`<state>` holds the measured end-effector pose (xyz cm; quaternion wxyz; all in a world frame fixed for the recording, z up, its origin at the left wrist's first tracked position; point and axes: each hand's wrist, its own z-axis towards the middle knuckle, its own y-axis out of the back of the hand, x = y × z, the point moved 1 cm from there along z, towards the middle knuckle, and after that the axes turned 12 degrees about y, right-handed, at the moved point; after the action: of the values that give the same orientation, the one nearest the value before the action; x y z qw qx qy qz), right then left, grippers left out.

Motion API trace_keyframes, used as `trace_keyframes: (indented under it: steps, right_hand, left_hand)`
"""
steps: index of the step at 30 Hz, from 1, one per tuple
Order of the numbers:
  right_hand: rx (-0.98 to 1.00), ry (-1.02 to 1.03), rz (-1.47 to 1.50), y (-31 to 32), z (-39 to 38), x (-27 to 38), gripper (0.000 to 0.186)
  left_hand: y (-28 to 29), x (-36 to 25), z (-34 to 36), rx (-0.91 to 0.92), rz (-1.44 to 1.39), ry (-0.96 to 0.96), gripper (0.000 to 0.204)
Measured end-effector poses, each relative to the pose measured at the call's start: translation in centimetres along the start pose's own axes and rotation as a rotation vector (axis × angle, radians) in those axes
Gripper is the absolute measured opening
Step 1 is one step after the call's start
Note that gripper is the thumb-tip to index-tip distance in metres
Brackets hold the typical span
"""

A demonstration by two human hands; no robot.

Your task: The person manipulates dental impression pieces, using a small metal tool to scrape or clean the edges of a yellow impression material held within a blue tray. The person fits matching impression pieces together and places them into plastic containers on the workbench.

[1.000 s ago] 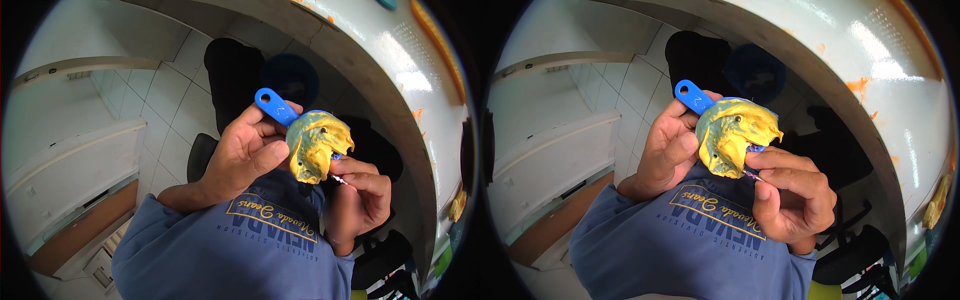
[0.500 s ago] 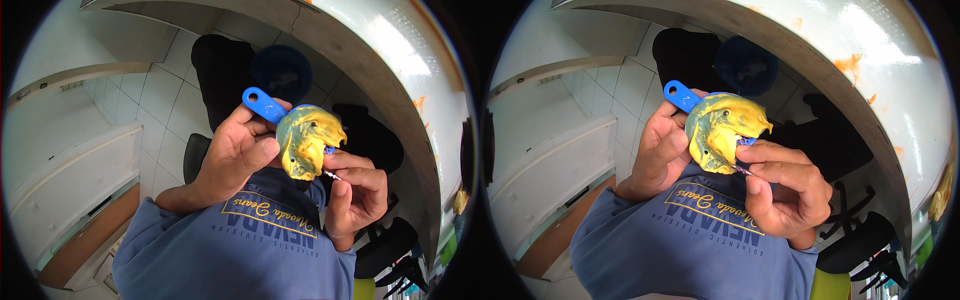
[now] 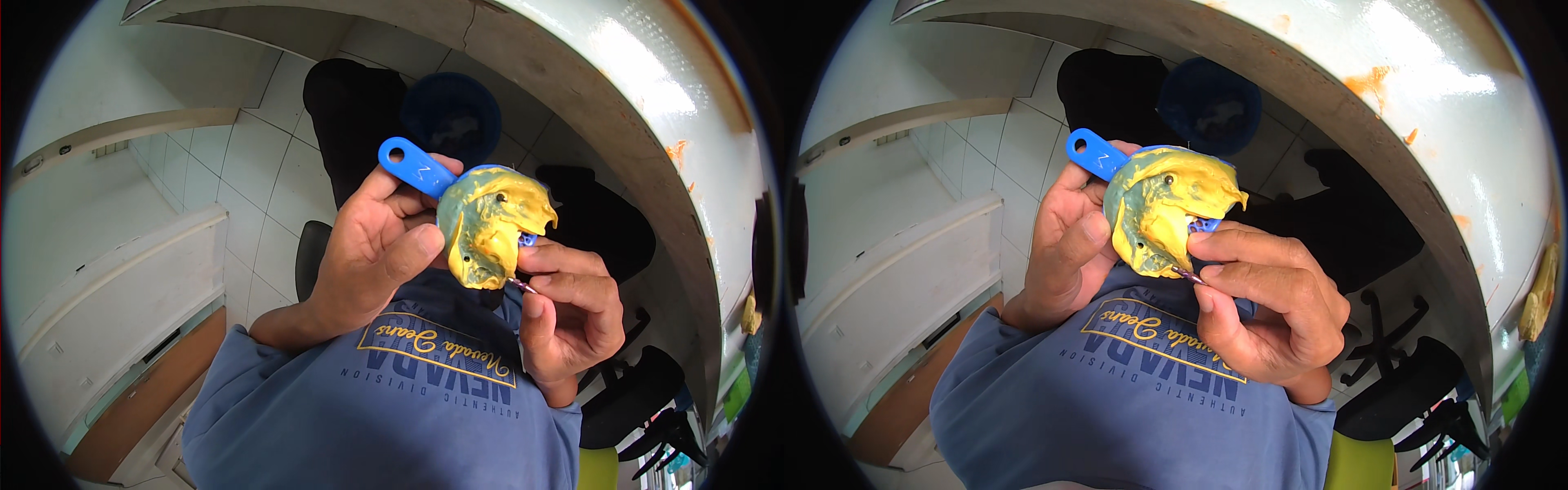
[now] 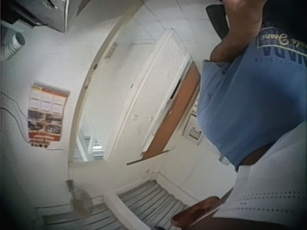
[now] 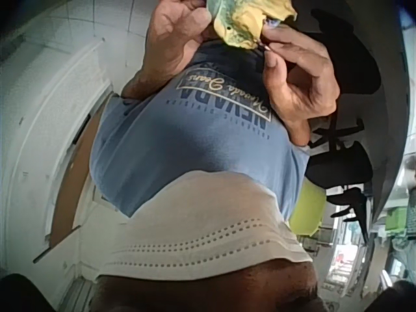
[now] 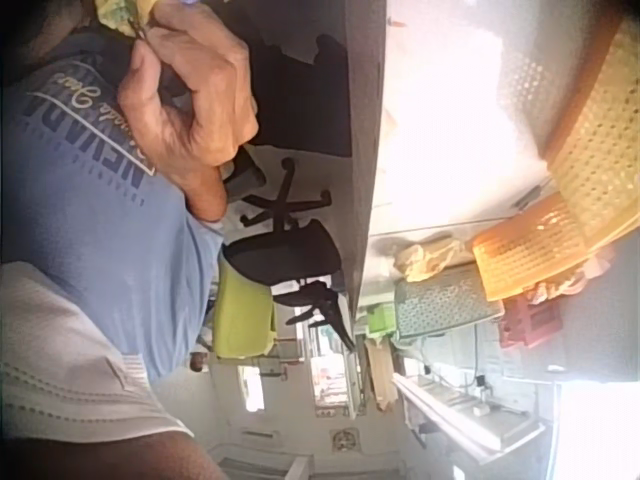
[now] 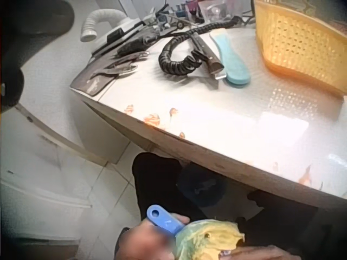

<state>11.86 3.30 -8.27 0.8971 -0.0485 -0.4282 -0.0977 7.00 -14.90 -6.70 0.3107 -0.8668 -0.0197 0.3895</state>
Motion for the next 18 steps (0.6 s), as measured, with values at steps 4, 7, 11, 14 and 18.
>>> trace_keyframes:
  steps: [4,7,11,14,18]
  right_hand:
    - [0.003,0.003,0.007,-0.02,0.15,0.17,0.015]
    - [-0.006,0.003,0.027,-0.08,0.18,0.14,0.015]
    - [-0.019,-0.01,0.054,-0.08,0.1,0.17,0.015]
    - [-0.024,-0.001,0.073,-0.01,0.05,0.13,0.015]
    - [-0.006,-0.001,0.066,0.19,0.28,0.24,0.015]
  left_hand:
    - [-0.1,-0.21,-0.06,0.003,0.011,-0.001,0.057]
    - [-0.13,-0.27,-0.08,0.001,0.005,0.009,0.057]
    - [-0.13,-0.27,-0.16,0.006,-0.017,0.021,0.057]
    - [-0.14,-0.28,-0.12,0.018,-0.011,0.019,0.056]
    - [-0.33,-0.37,-0.04,0.022,-0.015,0.02,0.056]
